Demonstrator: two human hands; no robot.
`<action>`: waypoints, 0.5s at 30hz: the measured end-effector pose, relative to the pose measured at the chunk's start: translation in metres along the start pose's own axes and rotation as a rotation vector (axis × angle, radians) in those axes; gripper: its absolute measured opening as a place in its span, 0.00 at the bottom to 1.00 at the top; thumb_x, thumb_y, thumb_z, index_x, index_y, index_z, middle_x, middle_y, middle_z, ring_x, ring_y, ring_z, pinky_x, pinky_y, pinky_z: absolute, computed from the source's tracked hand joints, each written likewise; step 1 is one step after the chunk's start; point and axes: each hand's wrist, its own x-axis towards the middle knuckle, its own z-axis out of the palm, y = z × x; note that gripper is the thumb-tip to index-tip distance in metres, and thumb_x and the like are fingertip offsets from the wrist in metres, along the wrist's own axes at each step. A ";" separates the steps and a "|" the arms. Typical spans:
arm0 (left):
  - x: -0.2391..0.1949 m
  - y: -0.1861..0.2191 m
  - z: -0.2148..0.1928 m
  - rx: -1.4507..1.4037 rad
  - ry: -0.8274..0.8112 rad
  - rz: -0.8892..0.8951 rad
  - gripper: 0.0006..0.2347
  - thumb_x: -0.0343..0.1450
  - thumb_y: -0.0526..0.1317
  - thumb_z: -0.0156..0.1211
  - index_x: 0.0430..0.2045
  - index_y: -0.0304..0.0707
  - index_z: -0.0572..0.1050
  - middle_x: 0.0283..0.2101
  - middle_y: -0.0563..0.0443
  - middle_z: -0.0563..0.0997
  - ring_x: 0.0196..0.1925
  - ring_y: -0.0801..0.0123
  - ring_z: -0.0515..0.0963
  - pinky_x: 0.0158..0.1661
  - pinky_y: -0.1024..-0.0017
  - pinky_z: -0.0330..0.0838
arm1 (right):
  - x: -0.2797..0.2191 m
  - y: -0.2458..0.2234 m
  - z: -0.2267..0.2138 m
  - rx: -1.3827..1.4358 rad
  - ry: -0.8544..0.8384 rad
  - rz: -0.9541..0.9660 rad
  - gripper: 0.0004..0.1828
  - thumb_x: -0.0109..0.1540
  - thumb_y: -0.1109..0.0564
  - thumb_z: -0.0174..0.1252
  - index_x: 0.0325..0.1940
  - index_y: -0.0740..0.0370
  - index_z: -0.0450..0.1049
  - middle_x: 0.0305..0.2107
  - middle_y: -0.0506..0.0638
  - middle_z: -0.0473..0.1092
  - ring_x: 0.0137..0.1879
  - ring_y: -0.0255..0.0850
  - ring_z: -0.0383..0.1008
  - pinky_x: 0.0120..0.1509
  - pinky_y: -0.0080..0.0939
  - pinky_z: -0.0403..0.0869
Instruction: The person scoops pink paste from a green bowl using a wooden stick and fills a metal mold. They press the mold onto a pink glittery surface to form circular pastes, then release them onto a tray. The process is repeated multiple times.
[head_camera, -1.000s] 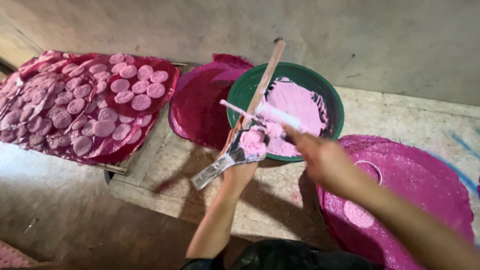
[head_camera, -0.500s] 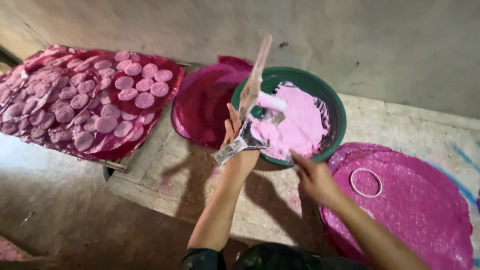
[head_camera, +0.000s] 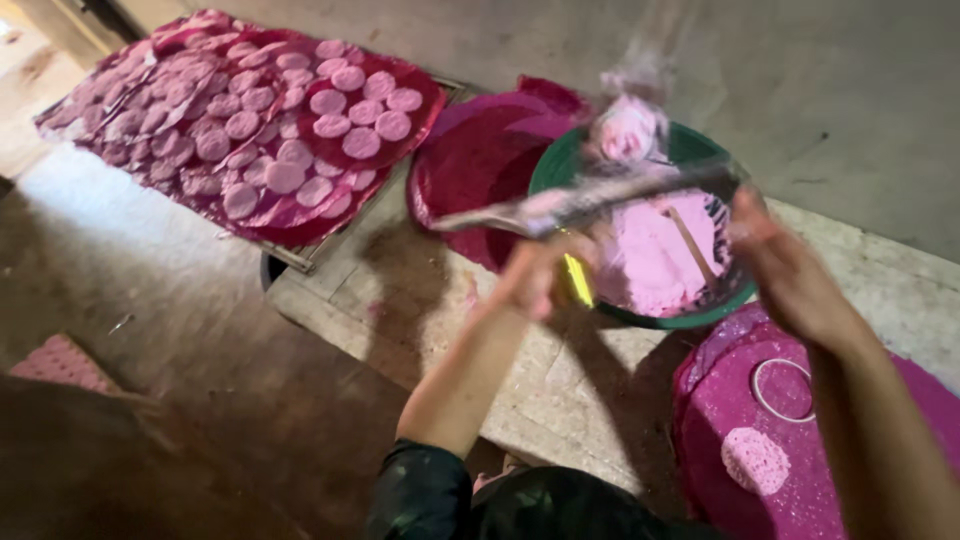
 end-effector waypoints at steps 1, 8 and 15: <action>-0.012 -0.011 0.013 -0.088 -0.137 -0.091 0.12 0.69 0.33 0.64 0.41 0.21 0.77 0.45 0.42 0.80 0.45 0.61 0.79 0.43 0.66 0.76 | 0.001 -0.014 0.004 0.086 0.091 -0.185 0.43 0.74 0.32 0.35 0.85 0.59 0.41 0.79 0.63 0.49 0.82 0.55 0.53 0.79 0.57 0.61; -0.081 -0.068 0.097 0.122 -0.451 -0.368 0.32 0.66 0.30 0.65 0.69 0.31 0.60 0.59 0.47 0.75 0.59 0.65 0.76 0.57 0.66 0.74 | -0.104 -0.058 0.033 1.195 0.182 -0.400 0.34 0.78 0.46 0.45 0.85 0.47 0.40 0.75 0.66 0.53 0.57 0.64 0.77 0.50 0.61 0.82; -0.109 -0.027 0.125 0.942 -0.596 -0.305 0.16 0.67 0.43 0.73 0.43 0.40 0.77 0.41 0.49 0.83 0.43 0.68 0.83 0.45 0.69 0.78 | -0.177 -0.068 -0.032 0.122 0.089 -0.432 0.24 0.69 0.52 0.49 0.71 0.49 0.60 0.67 0.68 0.60 0.60 0.67 0.76 0.57 0.61 0.80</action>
